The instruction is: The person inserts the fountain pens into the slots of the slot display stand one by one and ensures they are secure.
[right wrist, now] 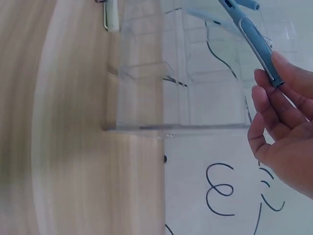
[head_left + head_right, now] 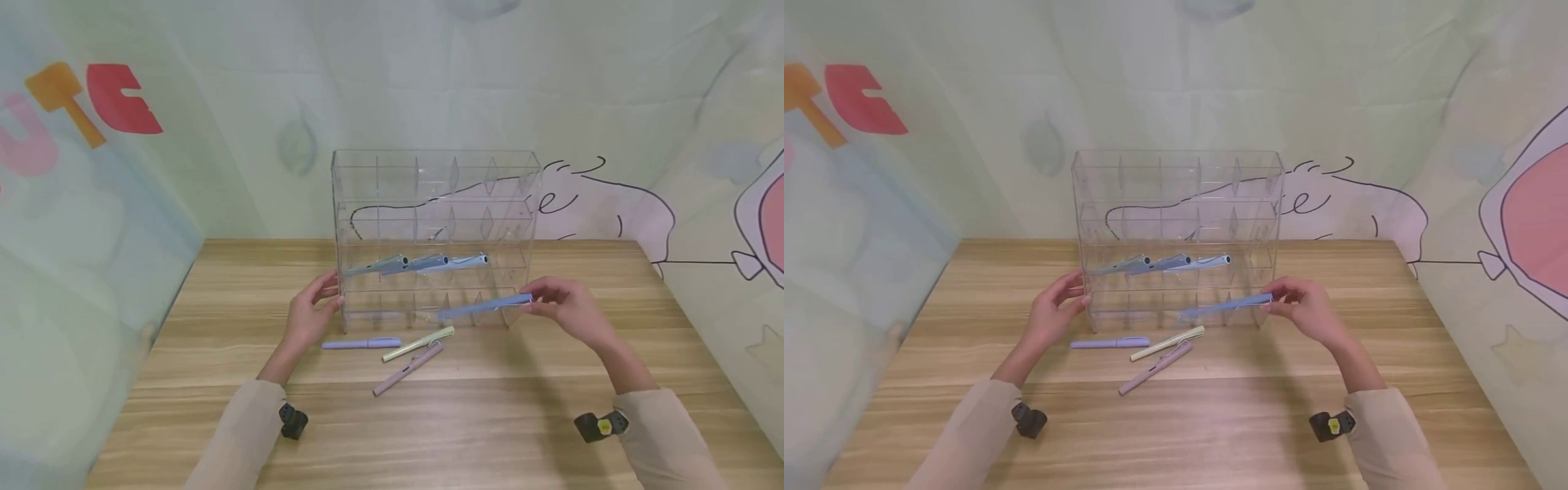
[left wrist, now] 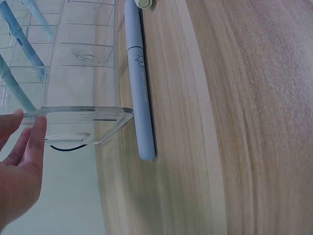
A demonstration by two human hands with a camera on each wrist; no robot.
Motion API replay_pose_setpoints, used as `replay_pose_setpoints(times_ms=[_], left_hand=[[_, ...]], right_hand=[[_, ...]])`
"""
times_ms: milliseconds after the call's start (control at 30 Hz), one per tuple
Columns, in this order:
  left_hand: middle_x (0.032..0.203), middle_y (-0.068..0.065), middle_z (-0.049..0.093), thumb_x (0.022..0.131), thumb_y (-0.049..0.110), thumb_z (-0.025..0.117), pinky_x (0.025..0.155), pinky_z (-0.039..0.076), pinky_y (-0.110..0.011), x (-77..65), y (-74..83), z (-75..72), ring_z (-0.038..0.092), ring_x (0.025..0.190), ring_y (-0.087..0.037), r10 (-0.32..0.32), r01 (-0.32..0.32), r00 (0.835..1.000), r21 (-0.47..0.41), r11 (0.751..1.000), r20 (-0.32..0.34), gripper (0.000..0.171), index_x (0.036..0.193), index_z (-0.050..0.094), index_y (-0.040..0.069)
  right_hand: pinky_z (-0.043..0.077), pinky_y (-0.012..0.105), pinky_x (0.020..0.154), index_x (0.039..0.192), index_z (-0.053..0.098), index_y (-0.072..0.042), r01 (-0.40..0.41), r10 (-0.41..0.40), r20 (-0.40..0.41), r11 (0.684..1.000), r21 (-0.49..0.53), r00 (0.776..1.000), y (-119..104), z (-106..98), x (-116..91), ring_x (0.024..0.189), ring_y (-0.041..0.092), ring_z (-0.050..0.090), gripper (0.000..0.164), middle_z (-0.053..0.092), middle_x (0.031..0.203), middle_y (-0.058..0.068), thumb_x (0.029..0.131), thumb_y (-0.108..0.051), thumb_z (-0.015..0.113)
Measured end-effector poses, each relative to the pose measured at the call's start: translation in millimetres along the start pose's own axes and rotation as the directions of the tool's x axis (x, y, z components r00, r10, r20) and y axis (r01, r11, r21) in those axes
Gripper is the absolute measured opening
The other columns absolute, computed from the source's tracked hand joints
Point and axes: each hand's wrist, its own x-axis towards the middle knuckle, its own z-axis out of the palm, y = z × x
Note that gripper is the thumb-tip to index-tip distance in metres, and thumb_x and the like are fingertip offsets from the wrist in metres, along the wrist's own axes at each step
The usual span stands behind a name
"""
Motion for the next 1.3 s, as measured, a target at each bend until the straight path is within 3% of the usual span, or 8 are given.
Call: replay_pose_setpoints(times_ms=[300,500,600,1000,1300], left_hand=[[0.121,-0.019,0.054,0.084,-0.004,0.062,0.087,0.051,-0.039,-0.1,-0.2,0.0,0.056,0.107,-0.031,0.013,-0.013,1.0,-0.004,1.0,-0.004,0.05,0.131,0.046,0.001],[0.121,-0.019,0.054,0.084,-0.003,0.061,0.086,0.051,-0.037,-0.1,0.1,0.4,0.056,0.107,-0.03,0.002,-0.002,1.0,-0.005,1.0,-0.003,0.05,0.131,0.045,0.002],[0.122,-0.019,0.054,0.085,-0.002,0.061,0.087,0.051,-0.036,-0.3,0.7,0.5,0.055,0.108,-0.03,-0.008,0.008,1.0,-0.009,1.0,0.001,0.049,0.132,0.045,0.002],[0.123,-0.018,0.053,0.085,-0.002,0.06,0.087,0.051,-0.036,-1.0,1.2,0.2,0.055,0.108,-0.03,-0.007,0.007,1.0,0.012,1.0,0.004,0.05,0.132,0.044,0.003],[0.122,-0.019,0.053,0.085,-0.002,0.061,0.087,0.051,-0.037,-0.4,-0.1,0.1,0.055,0.108,-0.031,0.004,-0.004,1.0,-0.007,1.0,0.006,0.049,0.131,0.045,0.002]], right_hand=[[0.047,0.021,0.062,0.1,0.063,0.001,-0.08,0.068,-0.116,0.991,-0.109,0.991,-2.9,-29.9,-1.0,0.076,0.014,0.053,0.021,0.059,0.089,0.007,0.085,-0.013,0.066],[0.046,0.02,0.063,0.105,0.062,0.001,-0.159,0.137,-0.176,0.98,-0.117,0.975,-6.2,-44.6,-0.9,0.075,0.01,0.055,0.027,0.061,0.087,-0.004,0.087,-0.019,0.063],[0.045,0.021,0.063,0.106,0.061,0.0,-0.176,0.15,-0.199,0.977,-0.122,0.969,-7.9,-46.7,-0.8,0.077,0.01,0.054,0.028,0.061,0.089,-0.002,0.088,-0.021,0.062],[0.042,0.026,0.06,0.107,0.061,0.0,-0.194,0.155,-0.243,0.97,-0.145,0.957,-15.0,-29.2,13.6,0.08,0.021,0.048,0.031,0.06,0.095,0.014,0.088,-0.025,0.062],[0.043,0.027,0.064,0.102,0.062,0.003,-0.142,0.108,-0.244,0.981,-0.129,0.964,-19.4,-8.7,33.2,0.081,0.021,0.048,0.02,0.061,0.09,0.015,0.087,-0.011,0.062]])
